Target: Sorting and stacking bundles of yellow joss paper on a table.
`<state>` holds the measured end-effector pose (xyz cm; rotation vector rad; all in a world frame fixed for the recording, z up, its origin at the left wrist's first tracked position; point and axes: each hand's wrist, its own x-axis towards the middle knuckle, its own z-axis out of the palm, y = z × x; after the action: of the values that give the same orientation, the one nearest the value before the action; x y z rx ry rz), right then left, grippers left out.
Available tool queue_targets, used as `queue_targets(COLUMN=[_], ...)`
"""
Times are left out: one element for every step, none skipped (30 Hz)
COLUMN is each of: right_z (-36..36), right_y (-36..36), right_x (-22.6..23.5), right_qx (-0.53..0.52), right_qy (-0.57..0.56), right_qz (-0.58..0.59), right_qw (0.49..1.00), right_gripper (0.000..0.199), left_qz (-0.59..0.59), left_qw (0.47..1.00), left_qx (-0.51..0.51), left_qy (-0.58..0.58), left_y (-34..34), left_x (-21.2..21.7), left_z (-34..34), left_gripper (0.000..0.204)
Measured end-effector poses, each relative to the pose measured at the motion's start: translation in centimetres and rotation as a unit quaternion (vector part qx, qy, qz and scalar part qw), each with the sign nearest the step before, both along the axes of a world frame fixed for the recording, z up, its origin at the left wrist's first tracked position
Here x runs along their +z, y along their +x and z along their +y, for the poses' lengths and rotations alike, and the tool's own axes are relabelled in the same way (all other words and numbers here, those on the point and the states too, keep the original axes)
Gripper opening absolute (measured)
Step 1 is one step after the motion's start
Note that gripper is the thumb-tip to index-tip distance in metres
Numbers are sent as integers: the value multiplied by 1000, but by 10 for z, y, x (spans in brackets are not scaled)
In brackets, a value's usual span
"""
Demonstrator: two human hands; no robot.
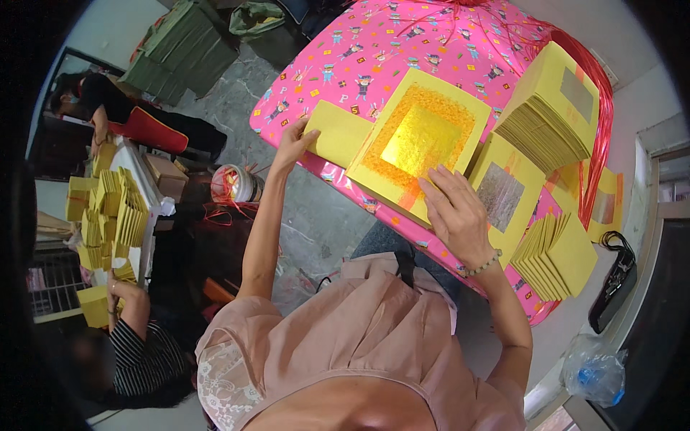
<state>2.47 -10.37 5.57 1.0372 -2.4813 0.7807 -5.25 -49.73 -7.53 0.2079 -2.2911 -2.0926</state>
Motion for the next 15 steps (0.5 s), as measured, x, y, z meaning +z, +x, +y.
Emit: queue_targets(right_z=[0, 0, -1, 0, 0, 1, 1, 1, 1, 1, 1, 0, 0, 0, 0], right_y=[0, 0, 0, 0, 0, 0, 1, 1, 1, 1, 1, 1, 1, 1, 1], right_x=[1, 1, 1, 0, 0, 0, 1, 0, 0, 0, 0, 1, 1, 1, 1], right_qx=[-4, -1, -2, -7, -7, -10, -13, -12, -12, -12, -10, -9, -9, -8, -10], right_qy=[3, 5, 6, 7, 9, 10, 11, 12, 13, 14, 14, 14, 13, 14, 14], right_qz=[0, -1, -2, -4, -5, -5, -5, -5, -6, -6, -6, -9, -11, -11, -12], right_qw=[1000, 1000, 1000, 1000, 1000, 1000, 1000, 1000, 1000, 1000, 1000, 1000, 1000, 1000, 1000], right_gripper=[33, 33, 33, 33, 33, 33, 33, 33, 33, 33, 33, 33, 32, 32, 32], left_qz=[16, 31, 31, 38, 45, 44, 39, 34, 33, 32, 31, 30, 31, 31, 31], left_qw=[999, 996, 996, 991, 985, 986, 980, 972, 972, 972, 971, 971, 974, 977, 977], left_qx=[-1, -2, 1, 5, 9, 9, 16, 22, 23, 24, 24, 25, 16, 7, 8], left_qy=[-44, -88, -87, -125, -164, -162, -197, -231, -230, -232, -235, -234, -223, -212, -211], left_y=[-3, -5, -5, -7, -8, -9, -10, -11, -12, -13, -14, -15, -18, -19, -21], left_x=[-3, -7, -10, -9, -7, -5, -6, -6, -7, -9, -11, -14, -15, -16, -17], left_z=[1, 1, 1, 4, 6, 9, 9, 9, 8, 7, 5, 3, 1, -1, -3], left_gripper=[40, 39, 39, 39, 38, 38, 39, 39, 39, 39, 39, 39, 39, 39, 39])
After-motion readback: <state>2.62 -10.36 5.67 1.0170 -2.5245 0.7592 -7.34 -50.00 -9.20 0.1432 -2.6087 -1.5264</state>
